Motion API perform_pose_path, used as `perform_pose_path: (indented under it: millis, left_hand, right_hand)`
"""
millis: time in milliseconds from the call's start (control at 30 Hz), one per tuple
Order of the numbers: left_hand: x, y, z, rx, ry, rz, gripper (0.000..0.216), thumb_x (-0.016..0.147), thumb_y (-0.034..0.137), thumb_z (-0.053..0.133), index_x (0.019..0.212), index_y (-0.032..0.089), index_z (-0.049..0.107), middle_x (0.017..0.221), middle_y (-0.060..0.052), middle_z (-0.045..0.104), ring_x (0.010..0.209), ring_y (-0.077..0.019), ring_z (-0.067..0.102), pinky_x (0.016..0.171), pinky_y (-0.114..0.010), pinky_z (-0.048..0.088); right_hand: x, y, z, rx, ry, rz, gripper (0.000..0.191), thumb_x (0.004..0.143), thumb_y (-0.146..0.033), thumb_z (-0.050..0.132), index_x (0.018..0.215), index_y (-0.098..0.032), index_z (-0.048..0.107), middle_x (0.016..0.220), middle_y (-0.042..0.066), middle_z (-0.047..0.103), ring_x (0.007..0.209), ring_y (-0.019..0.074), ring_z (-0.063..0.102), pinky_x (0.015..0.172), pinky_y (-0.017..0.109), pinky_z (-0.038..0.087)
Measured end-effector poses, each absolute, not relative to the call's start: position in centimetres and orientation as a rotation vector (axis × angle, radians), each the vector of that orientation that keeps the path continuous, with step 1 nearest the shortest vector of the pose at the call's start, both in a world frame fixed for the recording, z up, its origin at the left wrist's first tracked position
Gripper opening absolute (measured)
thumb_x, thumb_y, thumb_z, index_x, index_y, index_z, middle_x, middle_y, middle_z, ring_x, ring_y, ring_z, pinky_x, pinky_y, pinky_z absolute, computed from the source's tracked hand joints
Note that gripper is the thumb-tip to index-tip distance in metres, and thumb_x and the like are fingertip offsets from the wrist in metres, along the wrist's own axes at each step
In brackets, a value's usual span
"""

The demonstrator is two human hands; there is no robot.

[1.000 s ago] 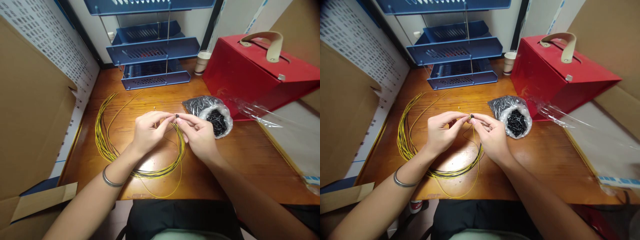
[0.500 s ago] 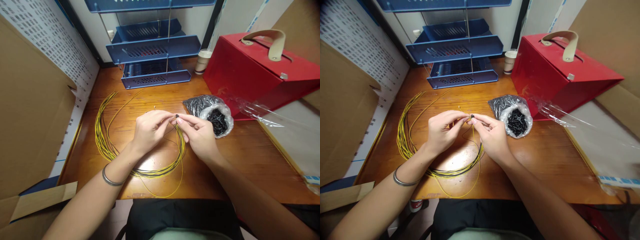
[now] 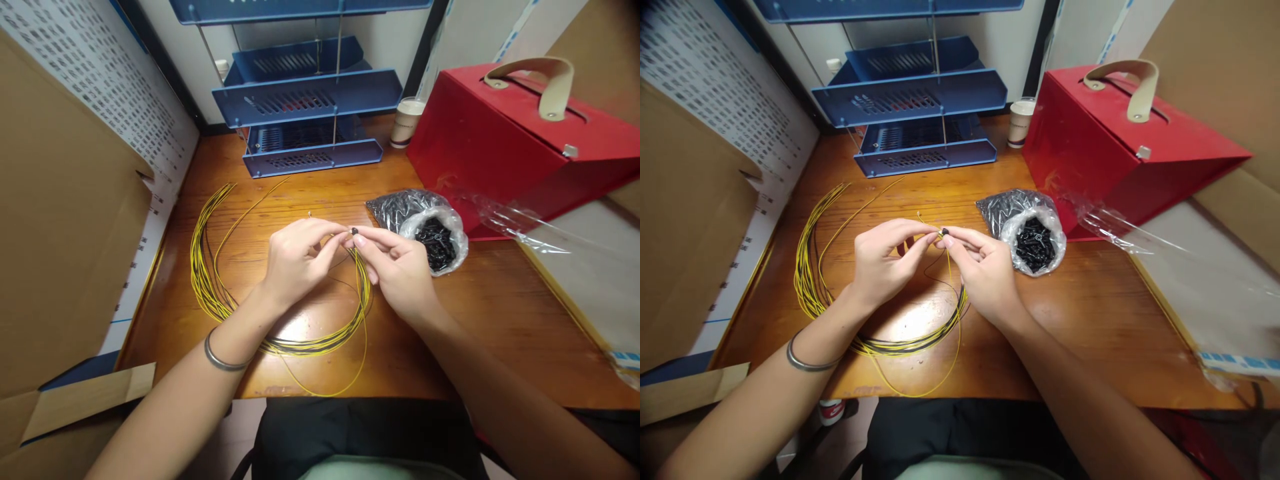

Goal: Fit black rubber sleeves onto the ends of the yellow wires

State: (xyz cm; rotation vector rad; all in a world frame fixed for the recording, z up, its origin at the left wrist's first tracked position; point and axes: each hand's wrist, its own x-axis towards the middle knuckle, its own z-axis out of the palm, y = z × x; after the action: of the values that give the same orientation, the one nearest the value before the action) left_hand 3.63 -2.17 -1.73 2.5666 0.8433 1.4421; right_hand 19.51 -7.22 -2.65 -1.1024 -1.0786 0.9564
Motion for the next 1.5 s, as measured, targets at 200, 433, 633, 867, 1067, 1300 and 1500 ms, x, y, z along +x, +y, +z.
perform_pose_path:
  millis: [200,433,633,867,1067,1300,1500]
  left_hand:
    - [3.6,-2.2,-1.7,2.554,0.807,1.432,0.01,0.094,0.02,0.065,0.092,0.015,0.075,0.087,-0.004,0.078,0.074,-0.0115,0.069,0.073,-0.023,0.051]
    - [4.2,-2.7,-1.6,2.259,0.976,1.108,0.022,0.095,0.036,0.063,0.101,0.017,0.071,0.095,-0.005,0.077,0.077,-0.0139,0.067,0.074,-0.026,0.053]
    - [6.3,-4.6,-1.3,1.656,0.578,0.671,0.022,0.094,0.022,0.062,0.115,0.016,0.058,0.122,-0.013,0.07,0.112,-0.0194,0.068,0.094,-0.031,0.055]
    - [6.2,-6.5,2.9,1.604,0.598,0.243,0.027,0.098,0.046,0.056,0.093,0.019,0.055,0.059,0.006,0.052,0.051,-0.0086,0.05,0.05,-0.02,0.041]
    - [1.9,-4.6,5.0,2.465,0.965,0.223,0.035,0.097,0.041,0.055,0.072,0.019,0.06,0.059,0.003,0.057,0.052,-0.0107,0.047,0.052,-0.024,0.032]
    - [-4.9,0.1,4.0,2.797,1.726,0.154,0.043,0.101,0.045,0.04,0.079,0.021,0.068,0.074,-0.006,0.071,0.062,-0.0197,0.059,0.061,-0.029,0.035]
    - [-8.9,1.1,5.2,2.796,2.191,0.02,0.048,0.102,0.045,0.038,0.08,0.018,0.07,0.081,-0.012,0.071,0.087,-0.0289,0.057,0.073,-0.036,0.041]
  right_hand:
    - [19.5,-7.3,-2.6,-1.13,-1.105,0.955,0.025,0.082,-0.029,0.072,0.1,-0.013,0.077,0.061,-0.001,0.066,0.044,0.0074,0.049,0.054,0.026,0.054]
    - [20.1,-6.9,-3.0,-1.052,-1.056,0.868,0.022,0.084,-0.033,0.073,0.101,-0.019,0.074,0.092,0.006,0.078,0.089,0.0189,0.074,0.088,0.036,0.06]
    - [21.1,-6.8,-1.1,-0.952,-0.943,0.983,0.031,0.089,-0.045,0.068,0.114,-0.026,0.069,0.104,0.006,0.076,0.092,0.0207,0.074,0.073,0.033,0.061]
    - [24.1,-7.6,4.4,-1.006,-0.933,0.889,0.015,0.093,-0.027,0.062,0.101,-0.026,0.074,0.099,0.003,0.072,0.056,0.0084,0.053,0.05,0.027,0.044]
    - [27.0,-8.4,5.8,-1.01,-0.825,0.795,0.017,0.087,-0.014,0.064,0.083,-0.022,0.079,0.08,0.005,0.068,0.046,0.0055,0.034,0.044,0.027,0.029]
    - [28.7,-10.8,3.9,-1.182,-0.976,0.795,0.01,0.085,-0.037,0.074,0.092,-0.034,0.08,0.088,0.005,0.067,0.046,0.0099,0.033,0.035,0.029,0.026]
    - [30.3,-12.1,1.6,-1.589,-1.355,0.7,0.036,0.081,-0.053,0.071,0.1,-0.024,0.078,0.044,-0.001,0.05,0.036,0.0129,0.042,0.033,0.025,0.028]
